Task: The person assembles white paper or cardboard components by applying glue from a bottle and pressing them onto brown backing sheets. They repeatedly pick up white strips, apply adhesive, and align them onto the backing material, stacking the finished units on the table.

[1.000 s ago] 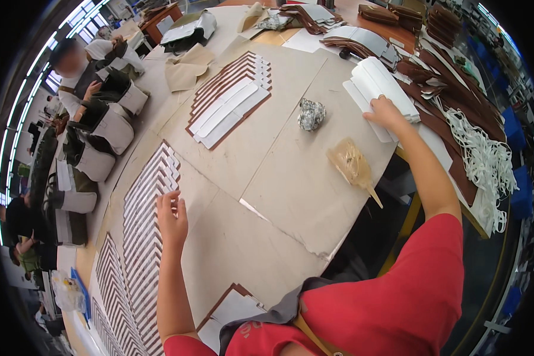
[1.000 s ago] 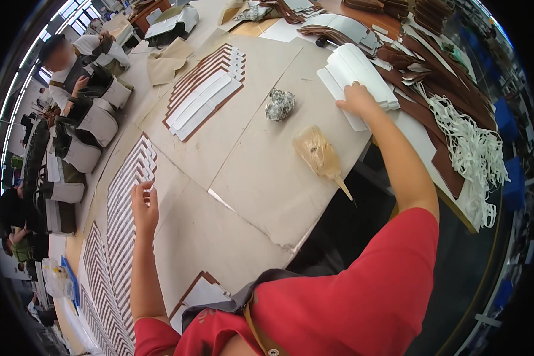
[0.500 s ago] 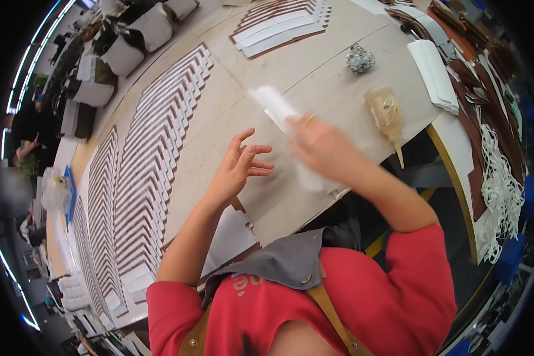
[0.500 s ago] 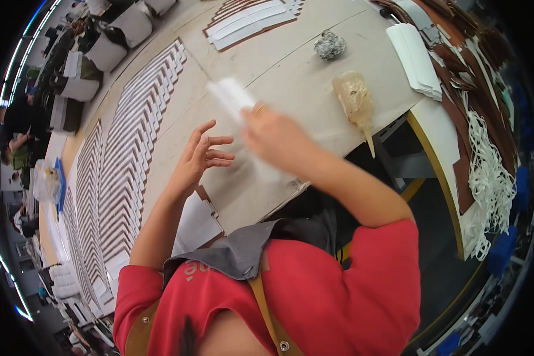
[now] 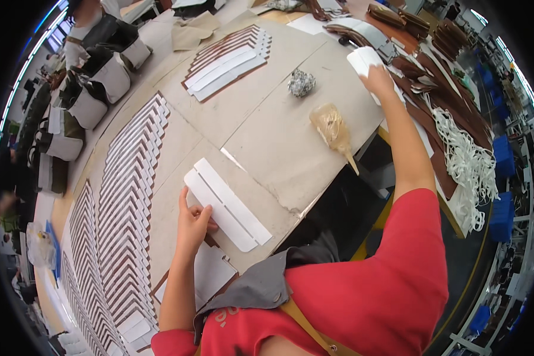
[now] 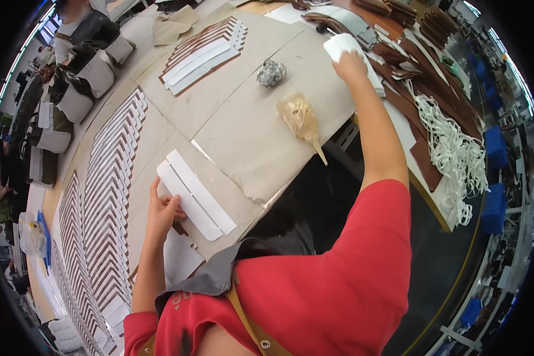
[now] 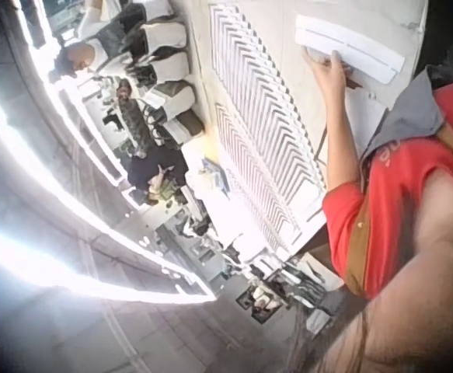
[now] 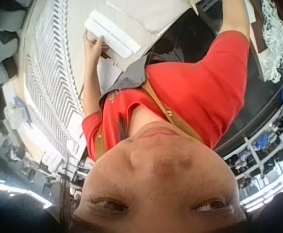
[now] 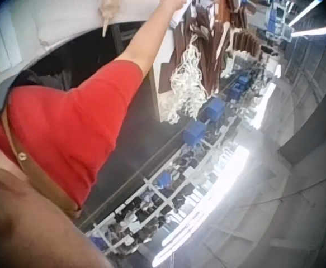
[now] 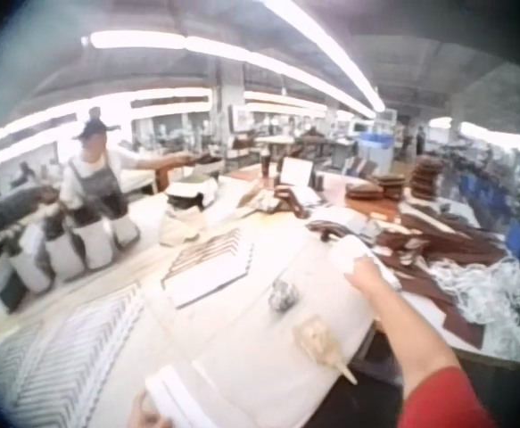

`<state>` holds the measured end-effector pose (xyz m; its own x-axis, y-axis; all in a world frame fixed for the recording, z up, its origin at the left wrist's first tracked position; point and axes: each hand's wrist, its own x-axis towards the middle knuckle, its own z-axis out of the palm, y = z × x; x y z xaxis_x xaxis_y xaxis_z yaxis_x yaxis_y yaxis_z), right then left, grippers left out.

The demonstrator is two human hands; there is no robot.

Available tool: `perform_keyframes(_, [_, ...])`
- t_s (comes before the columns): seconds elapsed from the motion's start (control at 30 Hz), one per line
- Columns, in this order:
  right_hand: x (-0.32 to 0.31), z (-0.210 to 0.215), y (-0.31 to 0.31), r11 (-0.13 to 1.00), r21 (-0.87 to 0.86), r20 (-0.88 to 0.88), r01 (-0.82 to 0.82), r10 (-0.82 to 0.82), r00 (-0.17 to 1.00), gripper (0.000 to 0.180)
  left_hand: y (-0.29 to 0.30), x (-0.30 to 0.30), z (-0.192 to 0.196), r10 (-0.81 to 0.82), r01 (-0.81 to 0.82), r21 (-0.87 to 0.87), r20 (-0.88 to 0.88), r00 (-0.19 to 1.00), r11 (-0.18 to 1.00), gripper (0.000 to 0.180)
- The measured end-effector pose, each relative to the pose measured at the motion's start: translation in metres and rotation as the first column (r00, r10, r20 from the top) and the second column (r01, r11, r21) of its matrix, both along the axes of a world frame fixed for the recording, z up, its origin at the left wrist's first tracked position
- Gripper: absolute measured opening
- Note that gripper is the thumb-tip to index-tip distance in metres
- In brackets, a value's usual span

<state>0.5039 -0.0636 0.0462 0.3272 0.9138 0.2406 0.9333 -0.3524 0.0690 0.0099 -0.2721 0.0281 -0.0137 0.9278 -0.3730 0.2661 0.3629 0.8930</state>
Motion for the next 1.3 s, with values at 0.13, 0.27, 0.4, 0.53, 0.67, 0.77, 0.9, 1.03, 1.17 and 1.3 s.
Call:
perform_keyframes(0.13, [0.035, -0.031, -0.009, 0.996, 0.043, 0.113, 0.083, -0.088, 0.99, 0.033, -0.001, -0.01, -0.002, 0.049, 0.073, 0.224, -0.494, 0.868, 0.972, 0.066])
perform_keyframes(0.27, [0.041, -0.024, -0.005, 0.996, 0.072, -0.084, 0.045, -0.039, 0.996, 0.031, -0.005, -0.022, -0.002, 0.085, 0.08, 0.312, -0.484, 0.871, 0.947, 0.057])
perform_keyframes(0.4, [0.068, -0.028, 0.004, 0.988, 0.15, -0.279, 0.044, 0.0, 0.96, 0.028, -0.004, -0.013, 0.007, 0.058, 0.099, 0.308, -0.461, 0.885, 0.946, 0.048])
perform_keyframes(0.53, [0.076, -0.03, 0.006, 0.971, 0.203, -0.472, 0.129, -0.018, 0.881, 0.029, -0.002, -0.008, 0.008, 0.014, 0.121, 0.305, -0.405, 0.914, 0.945, 0.045])
perform_keyframes(0.67, [0.076, -0.03, 0.006, 0.94, 0.234, -0.628, 0.247, -0.048, 0.777, 0.031, -0.004, -0.004, 0.014, -0.013, 0.132, 0.281, -0.389, 0.921, 0.951, 0.045])
perform_keyframes(0.77, [0.093, -0.031, 0.006, 0.871, 0.378, -0.445, 0.313, -0.125, 0.887, 0.03, -0.002, -0.001, 0.017, -0.031, 0.142, 0.287, -0.36, 0.932, 0.947, 0.043])
perform_keyframes(0.9, [0.067, 0.008, -0.011, 0.731, 0.67, -0.205, 0.132, 0.01, 0.979, 0.028, -0.003, 0.0, 0.024, -0.048, 0.154, 0.311, -0.322, 0.945, 0.938, 0.04])
perform_keyframes(1.03, [-0.03, 0.066, -0.049, 0.596, 0.803, -0.272, -0.013, 0.385, 0.882, 0.026, 0.014, 0.02, 0.026, -0.195, 0.293, 0.431, -0.257, 0.946, 0.853, 0.04])
perform_keyframes(1.17, [-0.133, 0.086, -0.094, 0.619, 0.78, -0.398, -0.089, 0.6, 0.694, 0.024, 0.047, 0.061, 0.043, -0.135, 0.278, 0.661, -0.26, 0.956, 0.697, 0.057])
perform_keyframes(1.3, [-0.208, 0.073, -0.127, 0.662, 0.744, -0.581, -0.091, 0.707, 0.403, 0.02, 0.12, 0.062, 0.033, 0.252, -0.05, 0.777, -0.142, 0.957, 0.628, 0.092])
